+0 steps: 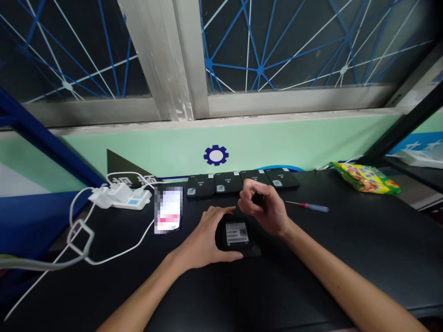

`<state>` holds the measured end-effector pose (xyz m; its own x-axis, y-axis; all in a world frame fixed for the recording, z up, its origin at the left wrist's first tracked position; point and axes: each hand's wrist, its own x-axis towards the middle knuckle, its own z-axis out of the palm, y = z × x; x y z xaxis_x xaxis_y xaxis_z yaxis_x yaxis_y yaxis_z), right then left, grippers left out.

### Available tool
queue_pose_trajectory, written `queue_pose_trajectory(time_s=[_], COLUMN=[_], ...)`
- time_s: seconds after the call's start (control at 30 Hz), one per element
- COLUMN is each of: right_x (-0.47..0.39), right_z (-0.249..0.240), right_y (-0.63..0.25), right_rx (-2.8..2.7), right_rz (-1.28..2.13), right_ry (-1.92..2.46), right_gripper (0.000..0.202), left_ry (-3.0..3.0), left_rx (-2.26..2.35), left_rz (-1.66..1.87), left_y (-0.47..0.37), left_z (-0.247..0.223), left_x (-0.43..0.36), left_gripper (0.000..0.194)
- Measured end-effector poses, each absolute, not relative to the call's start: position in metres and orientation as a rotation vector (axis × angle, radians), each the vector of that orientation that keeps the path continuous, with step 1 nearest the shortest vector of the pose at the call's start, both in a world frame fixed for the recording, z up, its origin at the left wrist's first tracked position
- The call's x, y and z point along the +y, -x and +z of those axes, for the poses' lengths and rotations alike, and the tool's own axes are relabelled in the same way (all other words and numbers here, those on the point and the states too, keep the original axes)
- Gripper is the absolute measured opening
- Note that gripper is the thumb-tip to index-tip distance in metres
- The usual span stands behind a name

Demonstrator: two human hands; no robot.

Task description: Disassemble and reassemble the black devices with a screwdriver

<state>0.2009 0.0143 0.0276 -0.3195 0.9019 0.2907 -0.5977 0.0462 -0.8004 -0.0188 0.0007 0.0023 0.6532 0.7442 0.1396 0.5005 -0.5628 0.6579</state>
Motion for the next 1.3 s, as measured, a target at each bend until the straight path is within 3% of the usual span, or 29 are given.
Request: queue_pose_trajectory(time_s=[0.17,0.33,0.7,1.13,1.2,1.3], right_x=[0.0134,0.0136,0.0178,0.0159,0.0151,0.0144], right_z=[0.0285,0.0275,0.0295,0.0298,0.0294,0.0289], right_y=[-0.2012,-0.2015,-0.2043,-0.2052,-0.2066,-0.2082], right_rx=[-1.109,-1.181,-1.199,-1.165,-1.168,-1.148], right_rz=[1.611,1.551,1.594,1.766,1.779,1.81], right_ry=[0.365,0.388,0.445,0.45,0.436,0.377], right_gripper=[0.023,0.025,0.032,0.056,0.053,0.031], left_ry=[-2.313,-2.311,-2.38,-2.399,-2.391,-2.401], left_rx=[0.992,1.034,1.033,1.026,1.029,1.021], left_rz=[0.59,0.673,0.665,0.652,0.656,0.667], left_y=[0.0184,0.0168,0.0167,0.0177,0.0177,0.0177], left_z=[-0.0007,-0.0037,-0.0008,-0.0018,-0.0018,-0.0017], left_x=[0.002,0.0045,0.0064,0.0052,0.0056,0.0061], left_gripper=[0.053,0.037,0.029,0.03,0.029,0.03])
